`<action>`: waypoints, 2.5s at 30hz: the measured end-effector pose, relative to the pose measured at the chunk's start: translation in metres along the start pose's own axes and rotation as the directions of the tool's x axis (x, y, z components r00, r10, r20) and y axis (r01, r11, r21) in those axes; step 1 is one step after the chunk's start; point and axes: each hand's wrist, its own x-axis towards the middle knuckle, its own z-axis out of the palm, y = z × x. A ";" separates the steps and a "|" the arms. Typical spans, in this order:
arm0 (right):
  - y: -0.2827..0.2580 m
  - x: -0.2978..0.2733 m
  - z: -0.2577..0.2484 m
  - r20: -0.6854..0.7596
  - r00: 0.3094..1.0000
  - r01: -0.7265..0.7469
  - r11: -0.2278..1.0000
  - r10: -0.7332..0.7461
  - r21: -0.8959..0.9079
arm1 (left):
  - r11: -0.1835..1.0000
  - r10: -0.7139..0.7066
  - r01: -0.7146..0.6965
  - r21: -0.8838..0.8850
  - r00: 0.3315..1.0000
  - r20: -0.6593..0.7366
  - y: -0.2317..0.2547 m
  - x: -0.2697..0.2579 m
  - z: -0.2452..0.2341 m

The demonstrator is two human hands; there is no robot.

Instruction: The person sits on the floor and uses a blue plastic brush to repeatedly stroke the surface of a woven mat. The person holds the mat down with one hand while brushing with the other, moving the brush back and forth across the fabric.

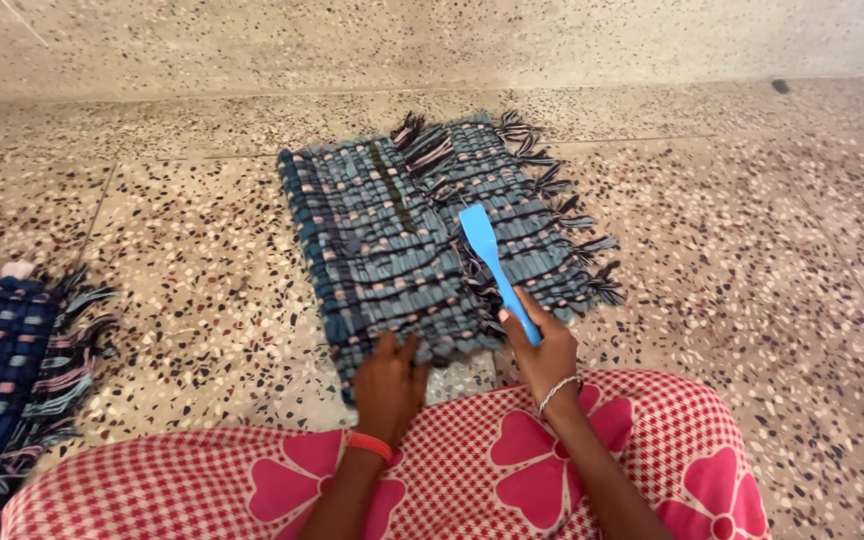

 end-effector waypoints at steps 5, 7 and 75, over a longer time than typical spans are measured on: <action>-0.010 -0.022 0.014 0.249 0.968 -0.041 0.999 0.037 0.012 | 0.986 0.032 -0.009 0.165 0.990 -0.138 0.017 -0.014 0.013; -0.008 -0.030 0.022 0.388 0.922 -0.018 1.000 0.009 0.019 | 0.979 0.023 0.022 0.204 0.975 -0.219 0.015 -0.014 0.016; 0.006 -0.037 -0.002 0.250 0.966 0.013 0.960 0.060 -0.279 | 0.935 -0.197 0.260 0.241 0.947 -0.255 -0.011 0.019 -0.002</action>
